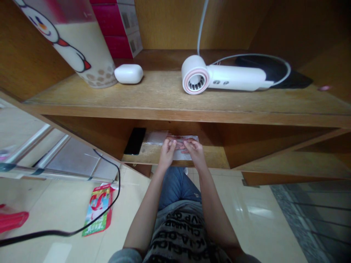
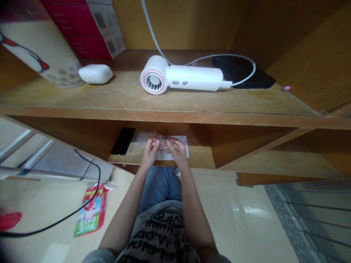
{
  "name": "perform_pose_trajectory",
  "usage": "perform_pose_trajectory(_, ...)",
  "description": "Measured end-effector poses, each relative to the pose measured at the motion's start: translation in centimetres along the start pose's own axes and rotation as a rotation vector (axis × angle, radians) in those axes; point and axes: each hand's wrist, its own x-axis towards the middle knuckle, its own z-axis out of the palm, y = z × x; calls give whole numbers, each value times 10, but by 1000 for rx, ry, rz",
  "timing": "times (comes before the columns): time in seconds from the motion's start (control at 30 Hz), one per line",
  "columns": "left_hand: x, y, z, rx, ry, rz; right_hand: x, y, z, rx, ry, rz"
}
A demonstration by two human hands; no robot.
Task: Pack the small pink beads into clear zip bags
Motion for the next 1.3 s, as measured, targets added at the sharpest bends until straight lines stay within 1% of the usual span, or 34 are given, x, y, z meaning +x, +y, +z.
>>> perform_pose_trajectory(0.1,-1,-3,0,-1,-9,6,0,1,1,8,18,-27)
perform_pose_trajectory(0.23,-2,-2,3,64,42,52,1,4,2,1,66,-63)
perform_pose_trajectory(0.4,-1,1,6,43,54,73,0,4,1,-6,109,-47)
perform_pose_trajectory(0.57,-2,-1,7,-73,9,4,-3,3,1,-26,71,-32)
perform_pose_trajectory(0.7,-3,-2,7,-30,-29,-7,-2,7,1,-39,27,-73)
perform_pose_trajectory(0.9,-4,0,7,9,-1,22,0,12,0,-80,20,-148)
perform_pose_trajectory(1.07,-4,3,9,-61,15,0,-3,9,1,-78,31,-143)
perform_pose_trajectory(1.3,-8,6,7,-192,-31,-113,-6,3,0,-115,42,-133)
